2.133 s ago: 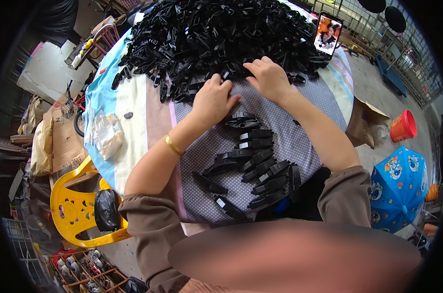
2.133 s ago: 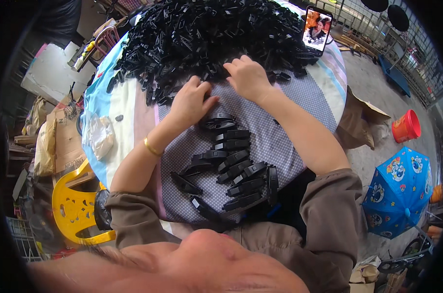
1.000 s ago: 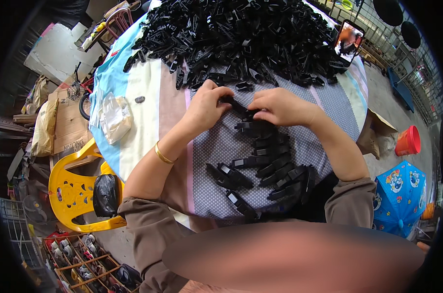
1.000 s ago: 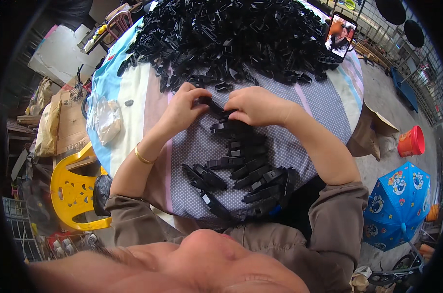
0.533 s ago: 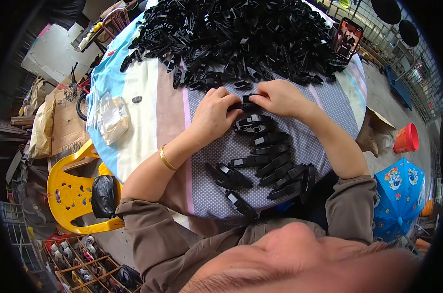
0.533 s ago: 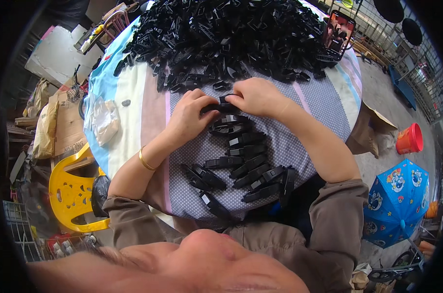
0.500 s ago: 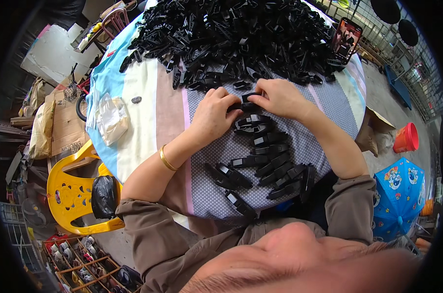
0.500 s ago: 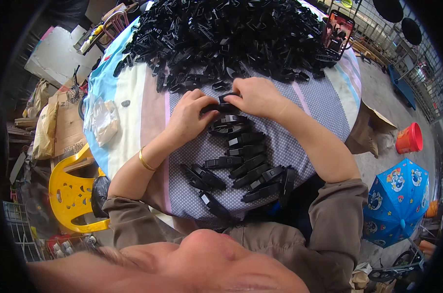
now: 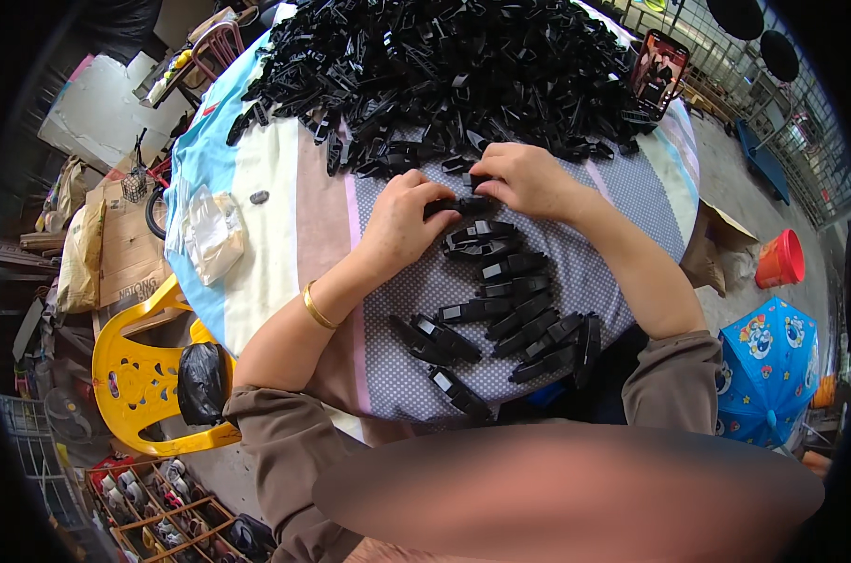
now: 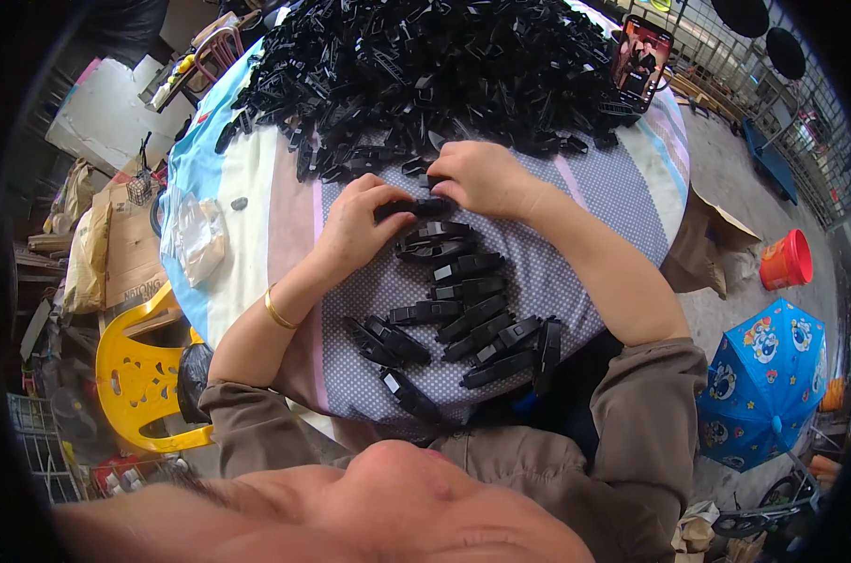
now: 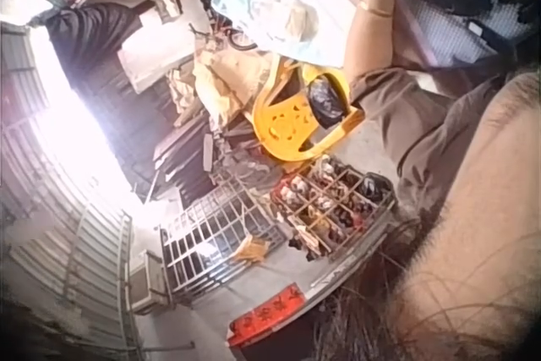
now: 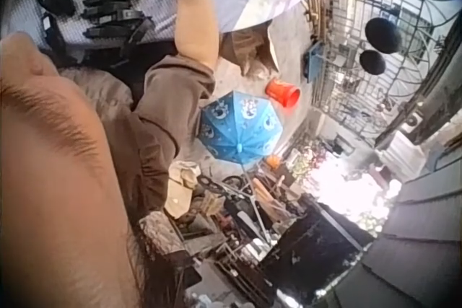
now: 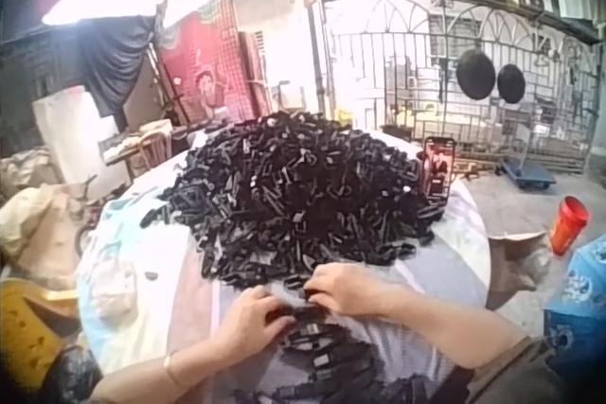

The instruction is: Manually assembling and stacking small black plastic components at a workstation.

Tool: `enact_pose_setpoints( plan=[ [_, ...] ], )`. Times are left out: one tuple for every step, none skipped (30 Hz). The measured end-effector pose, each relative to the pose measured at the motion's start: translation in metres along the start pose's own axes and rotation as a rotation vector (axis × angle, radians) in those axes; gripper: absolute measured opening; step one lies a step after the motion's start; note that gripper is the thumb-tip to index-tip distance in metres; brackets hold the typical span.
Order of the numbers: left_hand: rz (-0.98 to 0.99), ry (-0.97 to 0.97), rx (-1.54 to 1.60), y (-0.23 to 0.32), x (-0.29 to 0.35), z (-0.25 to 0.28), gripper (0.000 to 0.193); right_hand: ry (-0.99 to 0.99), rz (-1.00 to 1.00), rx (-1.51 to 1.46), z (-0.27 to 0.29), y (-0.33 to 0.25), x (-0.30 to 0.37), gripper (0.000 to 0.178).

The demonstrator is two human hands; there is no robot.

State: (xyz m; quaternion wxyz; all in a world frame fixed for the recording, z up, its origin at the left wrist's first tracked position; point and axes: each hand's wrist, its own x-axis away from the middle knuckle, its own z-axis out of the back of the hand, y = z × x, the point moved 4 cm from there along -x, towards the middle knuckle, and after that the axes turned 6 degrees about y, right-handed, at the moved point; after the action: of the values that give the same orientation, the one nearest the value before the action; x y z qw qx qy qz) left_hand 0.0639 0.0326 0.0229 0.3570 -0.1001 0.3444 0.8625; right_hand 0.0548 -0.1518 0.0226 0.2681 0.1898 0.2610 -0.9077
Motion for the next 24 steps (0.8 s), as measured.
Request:
enact_pose_setpoints(
  plan=[
    [0.042,0.005,0.023,-0.002,0.0,0.001,0.022,0.026,0.019,0.026,0.002,-0.001,0.0,0.02],
    [0.045,0.007,0.021,-0.003,0.0,0.001,0.022,0.024,0.022,0.023,0.005,-0.002,0.0,0.02],
    [0.041,0.012,0.019,-0.005,-0.001,0.0,0.023,-0.005,0.047,0.019,0.01,-0.005,-0.001,0.02],
    [0.036,0.017,0.016,-0.006,-0.001,0.001,0.024,-0.034,0.073,0.014,0.014,-0.008,-0.001,0.019],
    [0.041,0.021,0.014,-0.006,-0.001,0.001,0.024,-0.037,0.079,0.011,0.017,-0.011,-0.001,0.019],
    [0.059,0.008,0.013,-0.006,-0.001,0.002,0.025,-0.055,0.088,0.043,0.019,-0.014,0.0,0.019],
    [0.078,-0.006,0.012,-0.006,-0.001,0.003,0.025,-0.073,0.097,0.075,0.02,-0.016,0.0,0.019],
    [0.081,-0.006,0.011,-0.006,-0.001,0.003,0.025,-0.106,0.074,0.062,0.022,-0.016,-0.001,0.02],
    [0.102,-0.008,0.03,-0.007,-0.002,0.003,0.025,-0.107,0.075,0.062,0.022,-0.015,0.0,0.02],
    [0.124,-0.011,0.049,-0.008,-0.003,0.002,0.025,-0.108,0.101,0.058,0.022,-0.016,0.001,0.02],
    [0.124,-0.011,0.051,-0.007,-0.004,0.002,0.025,-0.109,0.127,0.055,0.022,-0.017,0.002,0.019],
    [0.118,-0.008,0.059,-0.007,-0.004,0.003,0.025,-0.111,0.127,0.053,0.021,-0.018,0.003,0.019],
    [0.112,-0.006,0.067,-0.007,-0.004,0.002,0.025,-0.108,0.131,0.059,0.02,-0.02,0.002,0.019],
    [0.113,-0.007,0.068,-0.008,-0.005,0.002,0.025,-0.104,0.135,0.066,0.019,-0.022,0.001,0.019],
    [0.108,-0.014,0.077,-0.01,-0.006,0.001,0.025,-0.105,0.133,0.066,0.014,-0.023,0.0,0.019],
    [0.103,-0.021,0.085,-0.011,-0.006,0.0,0.025,-0.126,0.134,0.031,0.007,-0.024,-0.001,0.017],
    [0.102,-0.022,0.086,-0.01,-0.005,-0.001,0.025,-0.146,0.135,-0.004,0.002,-0.026,-0.001,0.016],
    [0.074,-0.023,0.084,-0.007,-0.004,-0.003,0.025,-0.146,0.115,0.001,0.002,-0.027,-0.001,0.015],
    [0.046,-0.024,0.082,-0.005,-0.003,-0.005,0.025,-0.145,0.11,0.004,0.001,-0.027,0.001,0.015],
    [0.042,-0.027,0.085,-0.005,-0.004,-0.006,0.025,-0.108,0.1,-0.029,-0.001,-0.025,0.003,0.016],
    [0.077,-0.047,0.13,-0.008,-0.004,-0.006,0.024,-0.068,0.092,-0.063,0.0,-0.025,0.003,0.017],
    [0.113,-0.069,0.174,-0.01,-0.005,-0.007,0.024,-0.064,0.09,-0.061,0.0,-0.026,0.003,0.017],
    [0.108,-0.071,0.174,-0.008,-0.005,-0.007,0.024,-0.013,0.104,-0.126,0.004,-0.029,0.002,0.017],
    [0.044,-0.105,0.177,-0.002,-0.005,-0.008,0.023,0.038,0.116,-0.191,0.007,-0.033,0.001,0.018]
  ],
)
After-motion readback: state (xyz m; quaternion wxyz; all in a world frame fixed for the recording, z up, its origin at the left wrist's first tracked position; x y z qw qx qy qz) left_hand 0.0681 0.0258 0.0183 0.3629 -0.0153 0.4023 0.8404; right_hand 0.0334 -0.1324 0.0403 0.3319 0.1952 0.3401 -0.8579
